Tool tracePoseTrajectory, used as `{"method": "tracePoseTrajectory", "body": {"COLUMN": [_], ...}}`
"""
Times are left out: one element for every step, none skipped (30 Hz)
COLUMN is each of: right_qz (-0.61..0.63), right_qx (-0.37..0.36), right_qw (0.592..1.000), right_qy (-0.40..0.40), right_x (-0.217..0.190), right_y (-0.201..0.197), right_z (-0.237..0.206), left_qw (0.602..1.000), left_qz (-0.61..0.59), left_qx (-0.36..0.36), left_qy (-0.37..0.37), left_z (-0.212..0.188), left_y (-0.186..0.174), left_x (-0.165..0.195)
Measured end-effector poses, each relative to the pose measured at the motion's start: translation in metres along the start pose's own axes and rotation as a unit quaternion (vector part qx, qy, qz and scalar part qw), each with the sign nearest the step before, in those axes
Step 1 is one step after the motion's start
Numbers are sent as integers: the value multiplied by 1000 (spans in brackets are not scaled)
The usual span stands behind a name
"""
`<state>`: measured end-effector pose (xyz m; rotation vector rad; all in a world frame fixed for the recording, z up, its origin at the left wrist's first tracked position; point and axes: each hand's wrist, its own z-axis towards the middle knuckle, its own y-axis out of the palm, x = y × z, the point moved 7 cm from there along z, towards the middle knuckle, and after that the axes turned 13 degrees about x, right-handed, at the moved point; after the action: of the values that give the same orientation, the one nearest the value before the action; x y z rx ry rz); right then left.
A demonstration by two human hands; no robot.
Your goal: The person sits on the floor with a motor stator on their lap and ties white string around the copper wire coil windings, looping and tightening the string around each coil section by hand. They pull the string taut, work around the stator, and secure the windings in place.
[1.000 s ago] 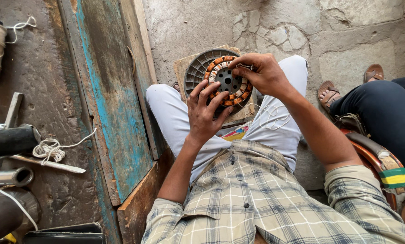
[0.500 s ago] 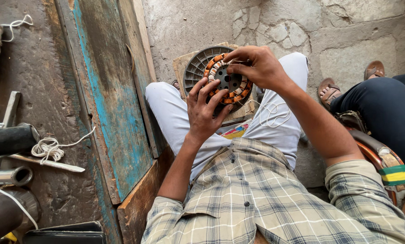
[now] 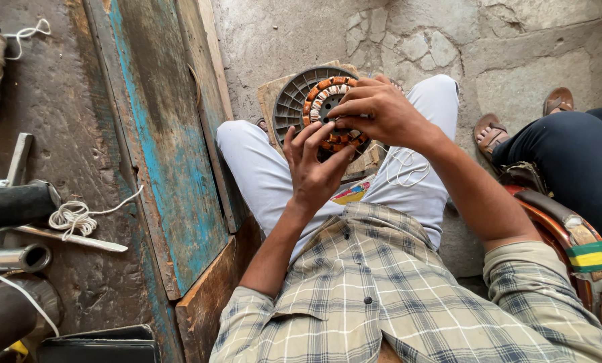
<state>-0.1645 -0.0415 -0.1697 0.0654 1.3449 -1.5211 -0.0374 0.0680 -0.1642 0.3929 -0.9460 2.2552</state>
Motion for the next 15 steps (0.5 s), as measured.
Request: {"method": "tracePoseTrajectory", "body": {"right_qz": [5,8,3,-2,-7,96,200,220,237,250,260,269,310,349,349], "right_qx": [17,36,84,132,176,148,118,119,121,119,117,114,120,124,191], "right_qw": [1000,999,995,988,978,982,972,968,964,961,958,954,941,927,904], "right_qy": [-5,-11,-44,-77,-112,-73,-33,-32,-28,5,35,65,60,53,155], "right_x": [-3,-7,-16,-28,-41,-45,-50,-55,-59,-58,-54,-46,-39,-28,-3], "right_y": [-4,-9,-17,-24,-30,-27,-20,-16,-12,-8,-6,-7,-13,-22,-38], "right_z": [-4,-8,-15,-25,-38,-51,-65,-79,-95,-112,-131,-150,-169,-188,-215], "left_qw": [1000,999,998,991,977,959,959,959,958,957,956,955,966,975,983], "left_qz": [-17,-36,-56,-128,-199,-265,-264,-265,-270,-270,-271,-274,-232,-190,-146], "left_qx": [7,16,25,19,13,8,13,16,18,6,-4,-13,-24,-33,-42], "left_qy": [-7,-11,-14,-41,-70,-103,-103,-101,-98,-105,-110,-115,-112,-108,-105], "left_z": [0,0,0,0,-1,-1,0,3,6,10,18,25,31,38,43], "left_y": [-2,-5,-6,-8,-10,-12,-17,-21,-23,-22,-19,-15,-9,-2,4], "left_x": [2,4,7,9,13,16,20,22,24,23,17,11,6,0,-4]}}
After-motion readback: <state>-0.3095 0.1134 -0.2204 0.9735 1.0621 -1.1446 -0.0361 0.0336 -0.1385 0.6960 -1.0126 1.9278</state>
